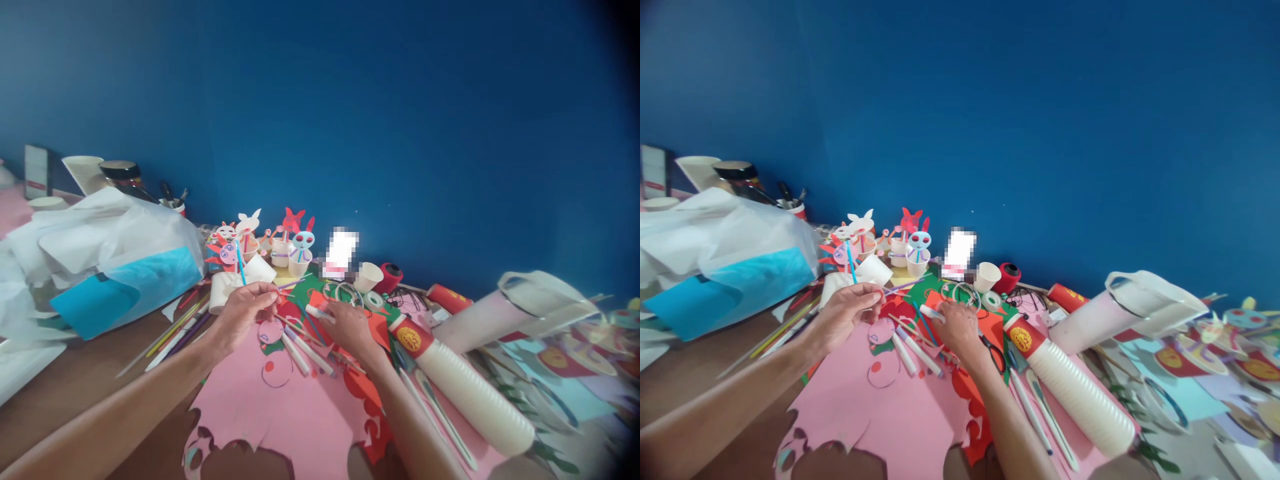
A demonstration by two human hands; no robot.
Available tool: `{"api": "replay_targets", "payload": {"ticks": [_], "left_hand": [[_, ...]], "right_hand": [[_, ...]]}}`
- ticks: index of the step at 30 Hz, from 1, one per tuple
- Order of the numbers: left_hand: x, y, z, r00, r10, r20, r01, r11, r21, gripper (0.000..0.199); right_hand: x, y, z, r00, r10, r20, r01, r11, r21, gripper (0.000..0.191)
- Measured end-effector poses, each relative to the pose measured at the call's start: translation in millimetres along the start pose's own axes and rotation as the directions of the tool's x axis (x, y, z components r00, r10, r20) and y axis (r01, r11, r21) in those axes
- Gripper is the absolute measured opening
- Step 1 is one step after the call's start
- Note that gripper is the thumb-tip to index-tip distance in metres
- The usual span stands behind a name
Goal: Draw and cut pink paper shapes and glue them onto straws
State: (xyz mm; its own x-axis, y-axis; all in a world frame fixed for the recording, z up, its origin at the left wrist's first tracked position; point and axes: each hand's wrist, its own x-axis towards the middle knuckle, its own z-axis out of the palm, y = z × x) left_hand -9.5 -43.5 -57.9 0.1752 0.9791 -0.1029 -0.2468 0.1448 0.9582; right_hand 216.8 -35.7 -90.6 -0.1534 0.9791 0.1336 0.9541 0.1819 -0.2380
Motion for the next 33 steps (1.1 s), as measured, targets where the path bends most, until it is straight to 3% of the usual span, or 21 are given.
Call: {"api": "replay_targets", "payload": {"ticks": [2,4,7,9,16,22,25,28,33], "left_hand": [[0,0,-1.0,1.000,-0.010,-0.009,0.010,1.000,0.000,0.016],[-1,1,-0.4,1.000,-0.015,-0.018,0.015,1.000,0.001,0.017],[-6,3,4.2,1.000,-0.001,0.012,0.001,1.000,0.009,0.015],[-11,2,9.3,0.998,0.027,0.055,-0.028,1.000,0.006,0.011],[-29,-14,27.3,0.991,0.004,0.132,-0.015,0.996,0.083,0.010],[-28,-14,31.9,0.993,0.036,0.112,-0.029,0.997,-0.065,0.009],[-27,-11,33.6,0.990,0.009,0.140,0.011,0.990,-0.140,0.009],[-28,-10,35.4,0.990,-0.041,0.133,0.062,0.986,-0.154,0.010],[-30,-13,35.3,0.986,-0.139,0.089,0.152,0.975,-0.164,0.014]], "right_hand": [[-1,-2,-7,1.000,-0.007,0.006,0.007,0.999,0.031,0.015],[-3,-8,-14,1.000,-0.031,0.000,0.031,0.984,0.174,0.019],[-10,-22,-22,0.997,-0.074,-0.031,0.078,0.807,0.585,0.023],[-15,-33,-24,0.996,-0.071,-0.051,0.086,0.714,0.695,0.021],[-30,-58,-14,0.981,-0.063,-0.185,0.172,0.724,0.668,0.015],[-36,-68,-11,0.964,-0.042,-0.261,0.217,0.691,0.689,0.023],[-37,-70,-4,0.946,0.019,-0.324,0.229,0.667,0.709,0.029],[-35,-65,-1,0.904,0.084,-0.419,0.272,0.645,0.715,0.021],[-28,-48,-21,0.840,0.274,-0.469,0.265,0.547,0.794,0.018]]}}
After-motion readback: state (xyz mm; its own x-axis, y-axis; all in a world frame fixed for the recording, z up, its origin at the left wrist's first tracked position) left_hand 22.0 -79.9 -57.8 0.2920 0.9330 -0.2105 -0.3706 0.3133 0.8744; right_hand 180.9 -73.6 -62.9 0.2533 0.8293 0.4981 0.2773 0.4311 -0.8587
